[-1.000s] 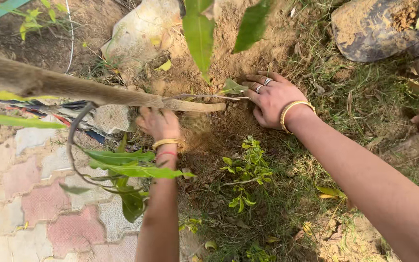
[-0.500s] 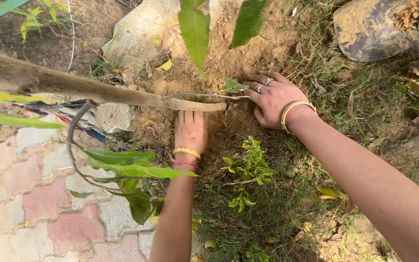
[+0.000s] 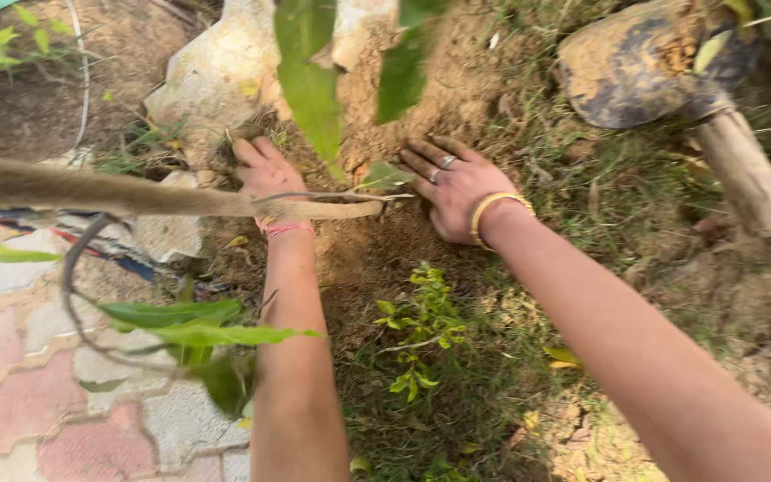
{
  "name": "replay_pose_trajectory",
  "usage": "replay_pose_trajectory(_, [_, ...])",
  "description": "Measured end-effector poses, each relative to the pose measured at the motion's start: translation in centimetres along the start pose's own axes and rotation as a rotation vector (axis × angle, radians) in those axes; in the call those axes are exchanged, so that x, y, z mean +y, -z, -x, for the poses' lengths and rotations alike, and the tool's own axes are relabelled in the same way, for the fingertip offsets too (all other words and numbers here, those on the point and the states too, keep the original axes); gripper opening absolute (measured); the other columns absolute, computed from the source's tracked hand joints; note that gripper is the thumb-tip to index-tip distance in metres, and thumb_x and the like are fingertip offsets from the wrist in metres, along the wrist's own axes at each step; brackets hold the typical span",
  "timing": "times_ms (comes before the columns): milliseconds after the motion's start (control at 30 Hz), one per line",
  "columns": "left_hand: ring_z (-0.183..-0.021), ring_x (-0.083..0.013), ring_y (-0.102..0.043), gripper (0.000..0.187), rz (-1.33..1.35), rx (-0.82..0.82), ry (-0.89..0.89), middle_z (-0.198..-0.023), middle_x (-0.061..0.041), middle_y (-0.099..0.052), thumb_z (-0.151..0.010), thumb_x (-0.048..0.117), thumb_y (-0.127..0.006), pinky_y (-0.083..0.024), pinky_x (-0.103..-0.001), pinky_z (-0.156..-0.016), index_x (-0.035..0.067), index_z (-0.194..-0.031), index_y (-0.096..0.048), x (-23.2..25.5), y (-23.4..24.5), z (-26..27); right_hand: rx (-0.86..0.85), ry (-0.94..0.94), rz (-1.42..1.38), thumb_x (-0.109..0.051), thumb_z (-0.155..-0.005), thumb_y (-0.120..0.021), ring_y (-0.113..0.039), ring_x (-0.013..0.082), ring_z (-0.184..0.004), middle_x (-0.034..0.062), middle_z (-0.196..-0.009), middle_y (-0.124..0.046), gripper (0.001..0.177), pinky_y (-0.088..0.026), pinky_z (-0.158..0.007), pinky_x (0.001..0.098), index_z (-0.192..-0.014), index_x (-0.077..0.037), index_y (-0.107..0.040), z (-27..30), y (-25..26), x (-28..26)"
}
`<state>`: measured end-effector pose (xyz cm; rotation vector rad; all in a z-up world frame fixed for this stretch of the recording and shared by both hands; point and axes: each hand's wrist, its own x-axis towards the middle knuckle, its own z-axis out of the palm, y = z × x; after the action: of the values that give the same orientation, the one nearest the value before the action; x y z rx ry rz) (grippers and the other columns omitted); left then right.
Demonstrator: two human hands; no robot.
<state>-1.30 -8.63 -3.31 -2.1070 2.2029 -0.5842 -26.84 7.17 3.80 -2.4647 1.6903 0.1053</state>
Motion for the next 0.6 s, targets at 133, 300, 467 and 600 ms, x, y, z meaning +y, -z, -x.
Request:
replay_pose_trajectory(133, [-0.090, -0.0328, -0.072, 0.019, 0.164, -0.161, -0.067, -0.121, -0.019, -0.062, -0.105, 0.016, -0.056, -0.061, -0.046, -0.070, 0.003, -0.119, -0.058, 0.3, -2.0, 3.2, -0.110, -0.016, 0.047, -0.028, -0.093, -0.038, -0.014, 0.0179, -0.154, 0.0033, -0.167, -0.021, 0.065, -0.004, -0.125, 0.0408, -0.156, -0.013, -0.031, -0.7, 0.5, -0.1])
replay_pose_trajectory(300, [-0.075, -0.0308, -0.071, 0.026, 0.208, -0.356, -0.107, -0.088, -0.017, -0.075, -0.099, 0.018, -0.059, -0.058, -0.044, -0.067, 0.009, -0.080, -0.075, -3.3, 0.2, 8.7, -0.273, -0.029, 0.135, -0.021, -0.093, -0.031, -0.001, 0.0172, -0.155, 0.0015, -0.170, -0.004, 0.070, 0.002, -0.124, 0.0404, -0.160, -0.012, -0.017, -1.1, 1.3, -0.3])
replay_pose_trajectory(467, [-0.099, -0.0292, -0.073, 0.031, -0.034, 0.102, -0.439, -0.109, -0.010, -0.074, -0.087, 0.040, -0.070, -0.057, -0.050, -0.096, 0.013, -0.072, -0.076, -6.1, 3.4, 7.4, -0.310, -0.006, 0.151, -0.024, -0.094, -0.032, 0.003, 0.0180, -0.156, 0.0036, -0.170, 0.000, 0.070, 0.005, -0.124, 0.0402, -0.161, -0.011, -0.015, -1.0, 1.9, -0.2])
replay_pose_trajectory(600, [-0.103, -0.0295, -0.068, 0.019, 0.677, 0.213, -0.273, -0.109, -0.012, -0.069, -0.087, 0.026, -0.069, -0.052, -0.048, -0.092, 0.009, -0.095, -0.069, -4.0, 2.9, 3.7, -0.310, -0.015, 0.113, -0.024, -0.094, -0.033, 0.003, 0.0169, -0.156, 0.0021, -0.171, 0.001, 0.070, 0.005, -0.125, 0.0400, -0.161, -0.013, -0.016, -0.9, 2.2, -0.1])
